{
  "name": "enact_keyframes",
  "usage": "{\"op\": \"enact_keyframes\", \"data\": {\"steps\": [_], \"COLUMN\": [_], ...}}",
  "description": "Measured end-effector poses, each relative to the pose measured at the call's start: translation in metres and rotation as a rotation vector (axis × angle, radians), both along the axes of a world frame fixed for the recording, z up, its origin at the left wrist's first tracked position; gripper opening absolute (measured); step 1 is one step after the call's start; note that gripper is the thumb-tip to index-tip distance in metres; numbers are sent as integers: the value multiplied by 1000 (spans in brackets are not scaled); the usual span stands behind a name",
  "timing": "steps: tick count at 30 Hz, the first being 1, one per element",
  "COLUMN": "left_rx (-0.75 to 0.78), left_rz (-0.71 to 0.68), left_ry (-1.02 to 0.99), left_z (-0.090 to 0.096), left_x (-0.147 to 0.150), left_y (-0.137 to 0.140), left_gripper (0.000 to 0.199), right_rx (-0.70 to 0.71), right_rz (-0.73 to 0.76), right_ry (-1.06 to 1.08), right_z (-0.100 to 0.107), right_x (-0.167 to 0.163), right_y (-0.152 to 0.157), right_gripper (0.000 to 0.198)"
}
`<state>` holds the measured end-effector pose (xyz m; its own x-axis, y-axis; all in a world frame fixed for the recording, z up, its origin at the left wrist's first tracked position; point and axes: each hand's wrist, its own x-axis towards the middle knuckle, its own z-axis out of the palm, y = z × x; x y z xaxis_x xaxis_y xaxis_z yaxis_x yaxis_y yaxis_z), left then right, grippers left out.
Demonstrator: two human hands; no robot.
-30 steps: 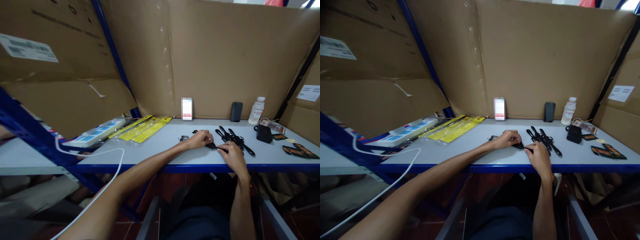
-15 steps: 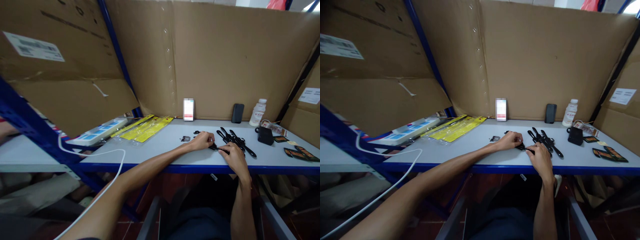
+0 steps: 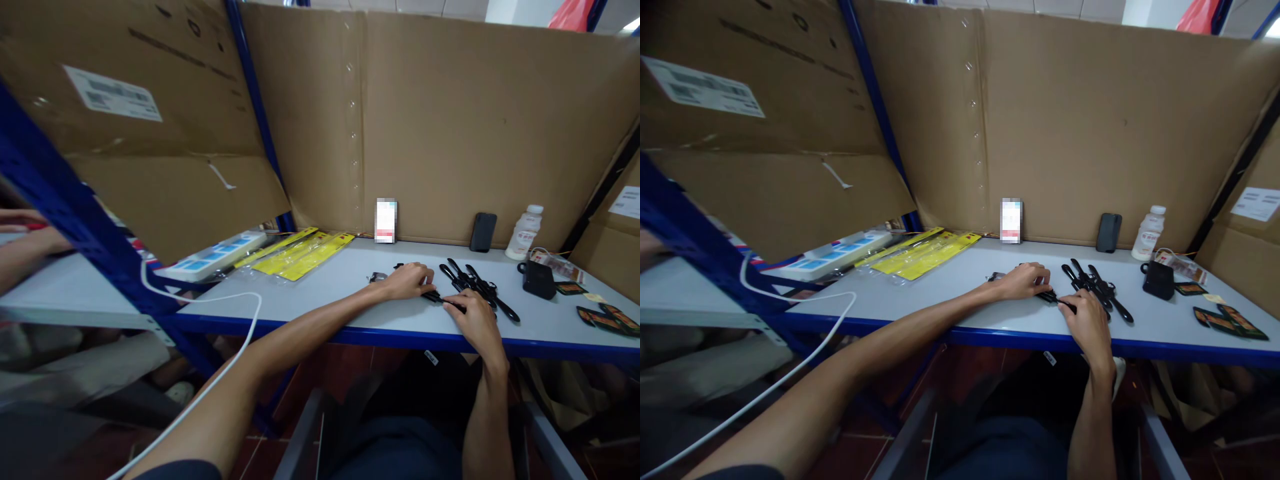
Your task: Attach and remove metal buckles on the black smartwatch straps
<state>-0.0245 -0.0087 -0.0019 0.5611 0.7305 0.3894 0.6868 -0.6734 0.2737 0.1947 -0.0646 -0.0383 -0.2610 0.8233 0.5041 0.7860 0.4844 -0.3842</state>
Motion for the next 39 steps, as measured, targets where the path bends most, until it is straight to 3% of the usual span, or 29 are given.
{"op": "enact_keyframes", "data": {"steps": [4,7,9,10,12,14,16,22,28,34,39], "left_rx": [49,-15,-77,-111,-180,-229,-233,-223,-121,-224,-211], "left_rz": [-10,18,30,15,-63,-162,-212,-182,-133,-210,-163], "left_ry": [79,44,-44,-99,-186,-208,-193,-150,-140,-149,-123], "left_z": [1,-1,-1,-1,1,3,3,-2,-6,0,-1], "left_x": [3,7,7,5,0,-5,-10,-11,-6,-10,-9], "left_y": [-5,-4,-1,1,5,8,12,18,13,12,12], "left_gripper": [22,28,21,15,23,33,30,11,16,10,8], "right_rx": [3,1,-1,-3,-9,-14,-20,-41,-37,-30,-17], "right_rz": [-4,-7,-13,-14,-13,-14,-13,-17,-22,-18,-7], "right_ry": [-6,-4,0,2,6,7,9,12,-1,11,20], "right_z": [-1,-1,-1,0,1,1,2,4,4,1,0], "right_x": [0,-1,-1,-1,-2,-2,-3,-3,-3,-2,-2], "right_y": [1,0,0,-1,-2,-3,-4,-5,-5,-3,-2], "right_gripper": [25,25,25,25,24,24,24,23,21,21,20]}}
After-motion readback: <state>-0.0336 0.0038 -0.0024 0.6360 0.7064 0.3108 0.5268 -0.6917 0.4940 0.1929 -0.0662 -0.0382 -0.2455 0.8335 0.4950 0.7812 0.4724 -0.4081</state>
